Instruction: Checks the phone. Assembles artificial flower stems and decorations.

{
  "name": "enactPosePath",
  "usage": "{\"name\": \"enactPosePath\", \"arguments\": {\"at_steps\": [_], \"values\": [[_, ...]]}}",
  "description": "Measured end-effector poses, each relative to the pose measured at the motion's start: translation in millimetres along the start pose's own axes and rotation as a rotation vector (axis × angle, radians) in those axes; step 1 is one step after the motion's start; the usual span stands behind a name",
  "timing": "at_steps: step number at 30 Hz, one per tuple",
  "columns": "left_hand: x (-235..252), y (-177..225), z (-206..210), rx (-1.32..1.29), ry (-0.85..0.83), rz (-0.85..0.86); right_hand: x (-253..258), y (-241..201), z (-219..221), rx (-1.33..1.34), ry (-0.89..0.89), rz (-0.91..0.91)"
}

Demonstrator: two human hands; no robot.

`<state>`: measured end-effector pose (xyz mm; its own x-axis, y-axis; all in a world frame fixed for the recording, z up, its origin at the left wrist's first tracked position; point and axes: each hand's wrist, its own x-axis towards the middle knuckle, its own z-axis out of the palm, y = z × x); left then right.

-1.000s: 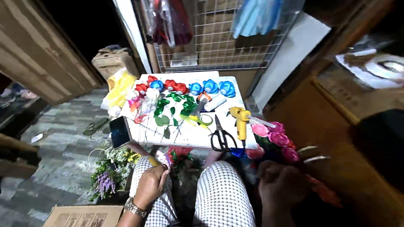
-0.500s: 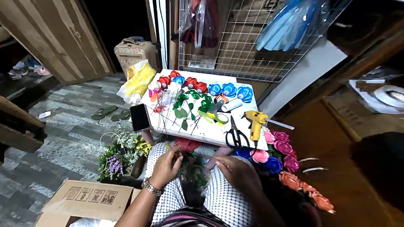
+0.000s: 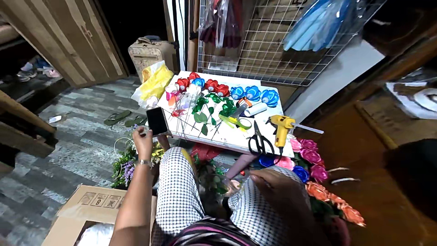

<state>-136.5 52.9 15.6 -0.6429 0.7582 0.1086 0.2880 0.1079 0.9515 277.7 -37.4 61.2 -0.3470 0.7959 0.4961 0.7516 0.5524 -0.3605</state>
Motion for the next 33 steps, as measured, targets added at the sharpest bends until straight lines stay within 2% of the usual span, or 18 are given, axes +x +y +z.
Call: {"name": "enactPosePath", "arguments": {"at_steps": [3,5,9,11,13,16,18,21,23,24,27,29,31,33], "values": [[32.0,-5.3,10.8,-0.069,-0.132,-0.394,-2.1,-1.0,-3.0,-0.002,-0.016,0.001],[35.0,-4.8,18.8,-0.235,-0.185,-0.529,-2.5,-0.5,-3.9,0.008,-0.023,0.008],[22.3,-1.9,12.6,-0.436,-0.149,-0.395,0.1,0.7,-3.5,0.097,-0.030,0.007],[9.5,11.1,4.1,-0.500,-0.142,-0.298,9.9,-3.1,-7.6,0.324,-0.051,0.038],[-12.8,36.1,-5.6,-0.585,-0.204,-0.198,29.6,-18.6,-13.7,0.601,-0.081,0.065],[-70.6,80.9,-8.4,-0.720,-0.406,-0.088,66.3,-51.4,-11.7,0.776,-0.037,-0.014],[-116.9,104.2,1.2,-0.799,-0.559,-0.076,88.3,-70.8,-4.8,0.906,-0.033,0.026],[-173.6,119.3,20.5,-0.945,-0.807,-0.098,102.0,-86.6,1.0,1.429,-0.027,0.198],[-193.5,119.9,34.8,-1.003,-0.911,-0.124,99.9,-77.3,2.0,1.752,-0.028,0.157],[-198.9,118.1,41.6,-1.015,-0.942,-0.130,96.6,-69.6,2.4,1.826,-0.035,0.130],[-202.0,107.6,56.1,-1.030,-1.043,-0.126,84.8,-50.3,5.7,1.968,-0.062,0.137],[-195.8,99.1,60.7,-1.133,-1.167,-0.149,80.6,-39.5,9.7,1.985,-0.106,0.125],[-186.8,91.8,64.0,-1.297,-1.305,-0.187,79.1,-30.6,14.8,1.893,-0.111,0.135],[-180.3,89.6,63.1,-1.418,-1.410,-0.217,74.4,-28.9,16.8,1.699,-0.034,0.237]]}}
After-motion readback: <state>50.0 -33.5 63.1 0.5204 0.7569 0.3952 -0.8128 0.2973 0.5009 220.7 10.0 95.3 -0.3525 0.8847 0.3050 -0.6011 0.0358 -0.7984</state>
